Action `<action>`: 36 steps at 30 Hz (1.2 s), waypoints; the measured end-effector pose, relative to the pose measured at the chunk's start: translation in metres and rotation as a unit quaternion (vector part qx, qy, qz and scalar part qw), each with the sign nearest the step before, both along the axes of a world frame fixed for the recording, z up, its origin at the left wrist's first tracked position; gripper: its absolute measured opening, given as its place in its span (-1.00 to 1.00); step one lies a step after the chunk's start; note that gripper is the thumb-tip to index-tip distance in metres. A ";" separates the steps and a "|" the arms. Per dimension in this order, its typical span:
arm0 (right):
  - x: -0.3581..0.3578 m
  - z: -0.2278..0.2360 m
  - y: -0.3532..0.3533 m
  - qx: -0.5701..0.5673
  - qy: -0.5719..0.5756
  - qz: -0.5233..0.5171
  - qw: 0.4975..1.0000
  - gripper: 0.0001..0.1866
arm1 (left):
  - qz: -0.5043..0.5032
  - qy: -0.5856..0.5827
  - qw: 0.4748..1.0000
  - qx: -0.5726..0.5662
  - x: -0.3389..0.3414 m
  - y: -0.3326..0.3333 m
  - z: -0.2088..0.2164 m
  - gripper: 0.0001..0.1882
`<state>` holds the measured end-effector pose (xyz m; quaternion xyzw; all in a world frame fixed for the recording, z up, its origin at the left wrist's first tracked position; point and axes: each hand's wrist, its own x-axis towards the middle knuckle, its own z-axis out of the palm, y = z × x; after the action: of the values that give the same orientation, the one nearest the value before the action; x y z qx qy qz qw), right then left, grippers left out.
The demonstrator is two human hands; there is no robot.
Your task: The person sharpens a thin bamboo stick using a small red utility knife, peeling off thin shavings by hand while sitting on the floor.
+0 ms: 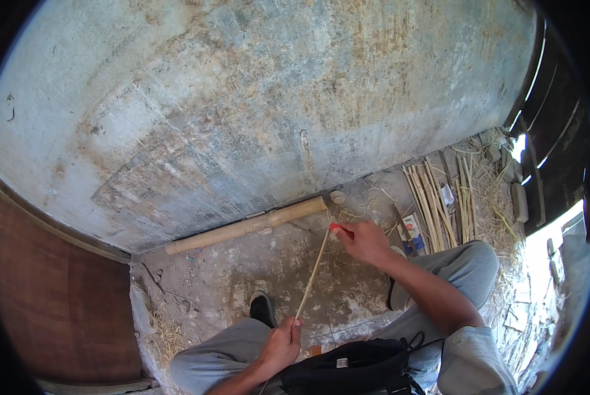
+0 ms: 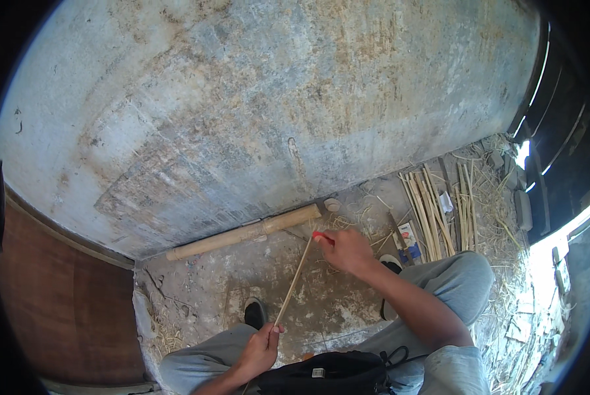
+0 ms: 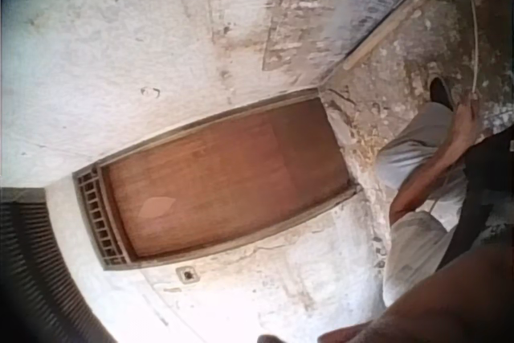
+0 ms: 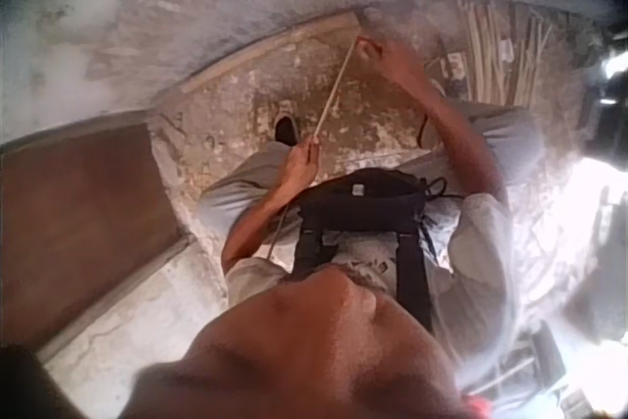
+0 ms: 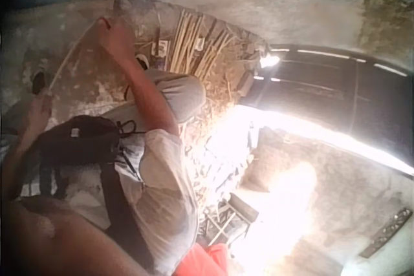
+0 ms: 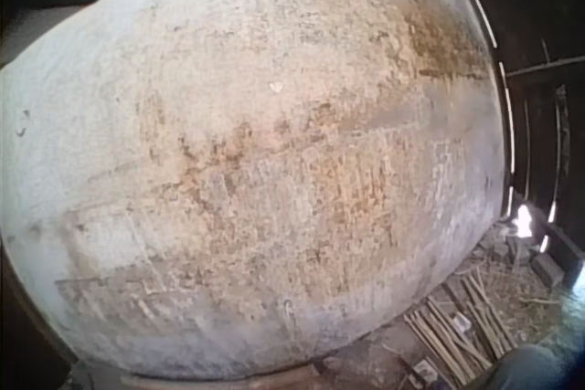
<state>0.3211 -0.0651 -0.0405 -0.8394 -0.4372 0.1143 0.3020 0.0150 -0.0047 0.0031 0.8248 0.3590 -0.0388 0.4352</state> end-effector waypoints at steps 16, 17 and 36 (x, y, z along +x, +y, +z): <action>0.030 -0.021 0.011 -0.043 0.051 -0.150 0.987 -0.57 | -0.028 0.011 0.999 -0.041 -0.001 0.004 -0.013 -0.70; 0.028 -0.014 0.013 -0.011 0.087 -0.166 0.982 -0.56 | -0.025 0.009 0.999 -0.042 -0.003 0.009 -0.024 -0.70; 0.002 0.019 0.007 0.066 0.118 0.043 0.990 -0.60 | 0.023 -0.004 0.937 -0.350 0.023 0.030 -0.021 -0.65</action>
<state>0.3226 -0.0583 -0.0218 -0.7785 -0.4409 0.1968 0.4011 0.0378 0.0251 -0.0176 0.6121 0.3400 -0.1485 0.6984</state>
